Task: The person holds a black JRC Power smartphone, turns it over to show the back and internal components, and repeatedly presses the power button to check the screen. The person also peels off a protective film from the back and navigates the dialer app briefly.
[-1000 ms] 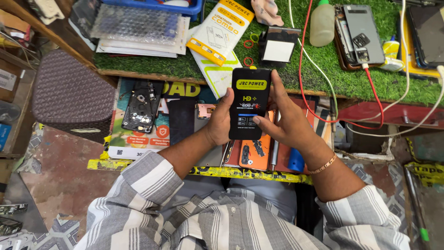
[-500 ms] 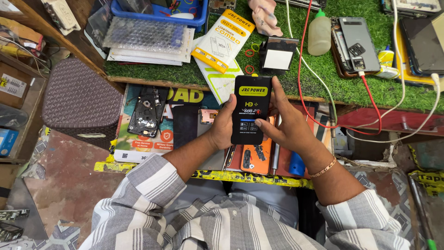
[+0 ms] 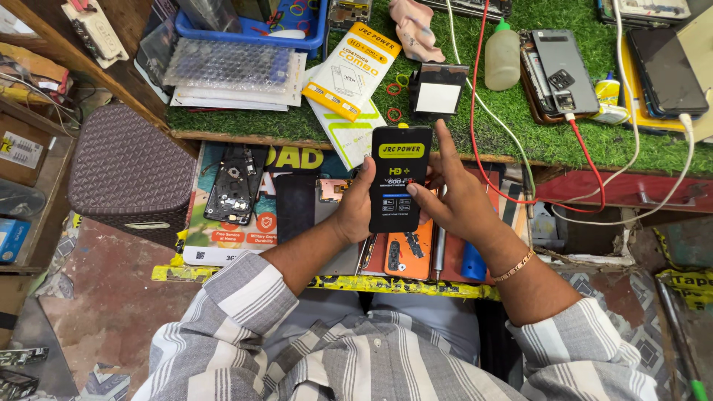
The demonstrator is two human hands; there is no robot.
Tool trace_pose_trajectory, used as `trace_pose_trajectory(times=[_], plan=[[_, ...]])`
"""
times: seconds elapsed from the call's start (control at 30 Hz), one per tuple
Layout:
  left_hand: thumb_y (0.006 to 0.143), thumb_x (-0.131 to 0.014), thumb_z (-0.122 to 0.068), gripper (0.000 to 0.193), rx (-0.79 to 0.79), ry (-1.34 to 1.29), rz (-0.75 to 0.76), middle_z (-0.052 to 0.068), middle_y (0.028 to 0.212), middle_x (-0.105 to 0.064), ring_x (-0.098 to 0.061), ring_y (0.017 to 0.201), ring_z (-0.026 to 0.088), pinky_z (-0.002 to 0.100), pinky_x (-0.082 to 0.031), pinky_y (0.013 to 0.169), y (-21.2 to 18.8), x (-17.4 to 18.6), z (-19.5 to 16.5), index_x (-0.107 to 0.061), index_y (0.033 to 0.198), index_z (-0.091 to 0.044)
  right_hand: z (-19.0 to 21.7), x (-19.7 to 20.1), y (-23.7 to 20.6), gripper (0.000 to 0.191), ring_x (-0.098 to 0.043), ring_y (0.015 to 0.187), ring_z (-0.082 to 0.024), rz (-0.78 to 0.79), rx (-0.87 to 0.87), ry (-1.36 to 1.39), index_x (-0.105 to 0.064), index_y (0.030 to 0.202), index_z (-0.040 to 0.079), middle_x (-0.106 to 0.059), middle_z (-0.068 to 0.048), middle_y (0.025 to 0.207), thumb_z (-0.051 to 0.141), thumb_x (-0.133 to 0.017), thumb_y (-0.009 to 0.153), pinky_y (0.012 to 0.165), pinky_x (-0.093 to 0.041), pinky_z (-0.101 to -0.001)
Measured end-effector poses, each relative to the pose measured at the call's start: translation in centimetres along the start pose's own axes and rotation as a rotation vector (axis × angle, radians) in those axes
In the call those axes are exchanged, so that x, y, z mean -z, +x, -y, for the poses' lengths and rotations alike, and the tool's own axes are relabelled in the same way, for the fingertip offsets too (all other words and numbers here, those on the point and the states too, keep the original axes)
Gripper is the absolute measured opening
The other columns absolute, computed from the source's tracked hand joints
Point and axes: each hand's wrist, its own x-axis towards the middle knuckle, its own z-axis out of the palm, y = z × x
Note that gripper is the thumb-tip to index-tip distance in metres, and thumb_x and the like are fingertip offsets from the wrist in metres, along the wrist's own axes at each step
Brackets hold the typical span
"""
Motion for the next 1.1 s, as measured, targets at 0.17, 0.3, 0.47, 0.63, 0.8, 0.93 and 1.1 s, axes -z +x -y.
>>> trace_pose_trajectory(times=[0.17, 0.3, 0.47, 0.63, 0.8, 0.93, 1.1], plan=[[0.106, -0.035, -0.071, 0.082, -0.106, 0.045, 0.085, 0.018, 0.132, -0.063, -0.067, 0.117, 0.032, 0.049, -0.057, 0.101, -0.1, 0.9, 0.4, -0.047, 0.15, -0.003, 0.3, 0.0, 0.0, 0.06, -0.072, 0.067, -0.017, 0.025, -0.196, 0.036, -0.045, 0.15, 0.007, -0.073, -0.011, 0.098, 0.017, -0.066, 0.094, 0.058, -0.059, -0.0297], [0.107, -0.039, -0.06, 0.069, -0.132, 0.058, -0.143, 0.01, 0.135, -0.06, -0.061, 0.124, 0.02, 0.04, -0.053, 0.106, 0.4, 1.5, 1.1, -0.045, 0.15, -0.008, 0.1, 0.1, -0.1, 0.027, -0.07, 0.068, -0.014, 0.012, -0.015, -0.16, -0.065, 0.118, 0.004, -0.07, -0.009, 0.086, 0.024, -0.067, 0.1, 0.06, -0.056, -0.0303], [0.107, -0.037, -0.059, 0.069, -0.204, 0.245, -0.217, 0.007, 0.135, -0.06, -0.06, 0.123, 0.015, 0.033, -0.052, 0.106, 0.5, 1.3, 1.2, -0.045, 0.149, -0.005, -0.6, -0.1, -0.2, 0.027, -0.068, 0.064, -0.012, 0.045, -0.164, -0.028, -0.063, 0.108, 0.002, -0.067, -0.008, 0.076, 0.027, -0.066, 0.098, 0.057, -0.053, -0.0304], [0.107, -0.035, -0.06, 0.071, -0.228, 0.362, -0.226, 0.008, 0.135, -0.06, -0.061, 0.122, 0.016, 0.033, -0.052, 0.104, 0.5, 0.7, 0.9, -0.045, 0.148, -0.003, -1.4, -0.3, -0.4, 0.028, -0.06, 0.07, -0.012, 0.016, -0.062, -0.009, -0.062, 0.112, 0.001, -0.065, -0.007, 0.082, 0.026, -0.065, 0.1, 0.064, -0.051, -0.0296], [0.106, -0.034, -0.06, 0.072, -0.23, 0.384, -0.234, 0.007, 0.138, -0.058, -0.058, 0.126, 0.013, 0.03, -0.05, 0.106, 0.6, 0.3, 0.7, -0.044, 0.15, -0.004, -1.7, -0.2, -0.3, 0.028, -0.06, 0.076, -0.011, 0.011, -0.041, 0.048, -0.063, 0.113, 0.0, -0.066, -0.006, 0.086, 0.026, -0.064, 0.101, 0.069, -0.052, -0.0293], [0.108, -0.033, -0.059, 0.072, -0.217, 0.4, -0.219, 0.01, 0.136, -0.059, -0.059, 0.123, 0.016, 0.032, -0.051, 0.104, 0.6, 0.3, 0.6, -0.046, 0.149, -0.002, -1.7, -0.2, -0.3, 0.03, -0.061, 0.078, -0.009, 0.006, -0.038, 0.061, -0.063, 0.116, 0.0, -0.068, -0.006, 0.089, 0.025, -0.064, 0.101, 0.07, -0.053, -0.0284], [0.107, -0.032, -0.059, 0.072, -0.221, 0.442, -0.234, 0.008, 0.139, -0.058, -0.058, 0.127, 0.014, 0.03, -0.05, 0.107, 0.6, 0.2, 0.5, -0.045, 0.15, -0.003, -1.7, -0.1, -0.4, 0.03, -0.061, 0.081, -0.007, 0.024, -0.047, 0.141, -0.062, 0.12, 0.0, -0.069, -0.005, 0.092, 0.024, -0.063, 0.102, 0.071, -0.053, -0.0268]])
